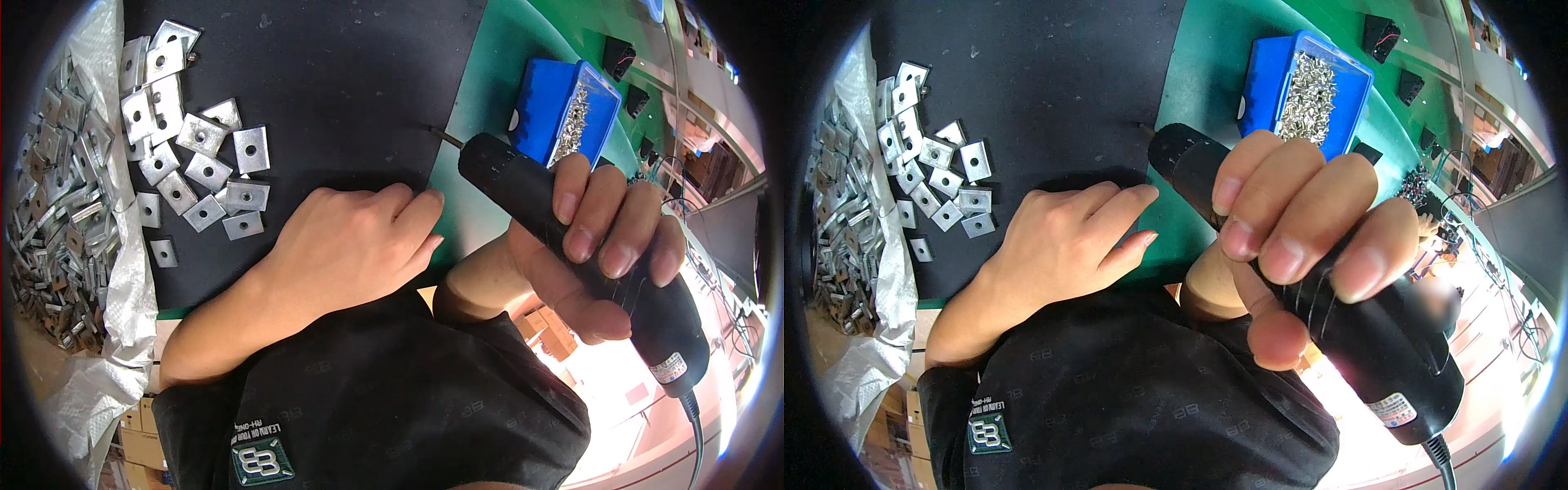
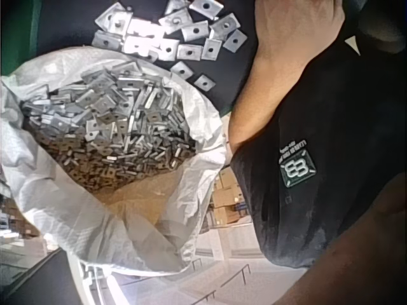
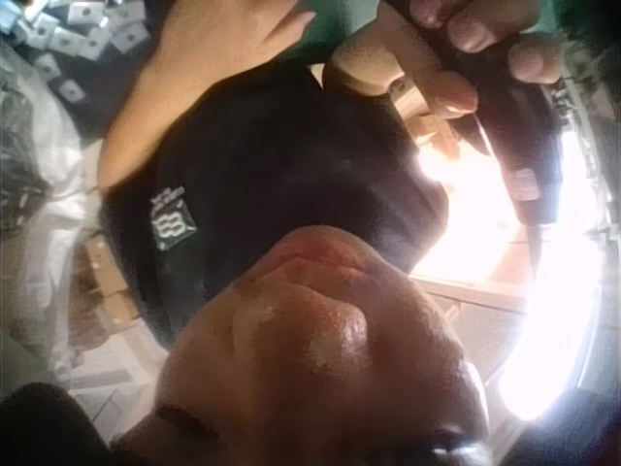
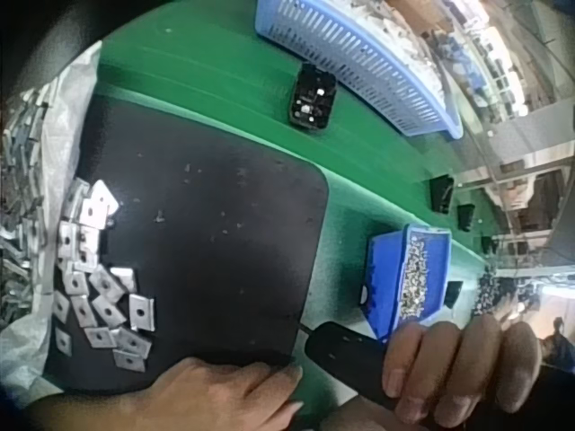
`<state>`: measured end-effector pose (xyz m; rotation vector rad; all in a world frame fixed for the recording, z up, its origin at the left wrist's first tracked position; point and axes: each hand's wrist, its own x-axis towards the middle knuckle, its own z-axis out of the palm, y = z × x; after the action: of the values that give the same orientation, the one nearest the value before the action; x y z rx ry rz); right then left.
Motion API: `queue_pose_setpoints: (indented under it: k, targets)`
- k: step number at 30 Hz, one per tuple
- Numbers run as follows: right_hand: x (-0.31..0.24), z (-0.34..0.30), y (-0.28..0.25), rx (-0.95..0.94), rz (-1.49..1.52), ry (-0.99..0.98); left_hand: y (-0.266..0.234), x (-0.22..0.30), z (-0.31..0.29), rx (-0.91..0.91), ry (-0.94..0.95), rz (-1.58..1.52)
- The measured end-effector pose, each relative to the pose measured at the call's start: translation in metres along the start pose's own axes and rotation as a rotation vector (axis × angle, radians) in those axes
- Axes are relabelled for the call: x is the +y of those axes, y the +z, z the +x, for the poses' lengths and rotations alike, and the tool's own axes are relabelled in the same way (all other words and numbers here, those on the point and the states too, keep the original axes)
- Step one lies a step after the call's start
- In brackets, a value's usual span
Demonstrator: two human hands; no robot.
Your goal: Assembling electronic components using an electric screwdriver at a factory workstation.
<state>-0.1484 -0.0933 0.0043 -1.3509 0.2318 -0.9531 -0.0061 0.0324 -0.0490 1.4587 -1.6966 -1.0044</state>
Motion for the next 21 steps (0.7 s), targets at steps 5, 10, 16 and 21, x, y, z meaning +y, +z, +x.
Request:
queue_pose_setpoints:
  k: [5,10,16,21]
  targets:
    - [0.004,-0.002,0.004,0.093,0.033,-0.086,0.0,0.001,0.0,0.001,-0.005,-0.002]
    - [-0.005,-0.005,-0.005,0.208,0.032,-0.154,-0.001,0.002,0.001,-0.018,0.0,0.009]
    - [-0.001,-0.004,-0.002,0.202,0.032,-0.164,0.0,0.001,0.002,-0.003,-0.004,-0.006]
    - [0.0,-0.003,-0.006,0.156,-0.014,-0.136,0.0,0.002,0.003,-0.002,-0.004,-0.005]
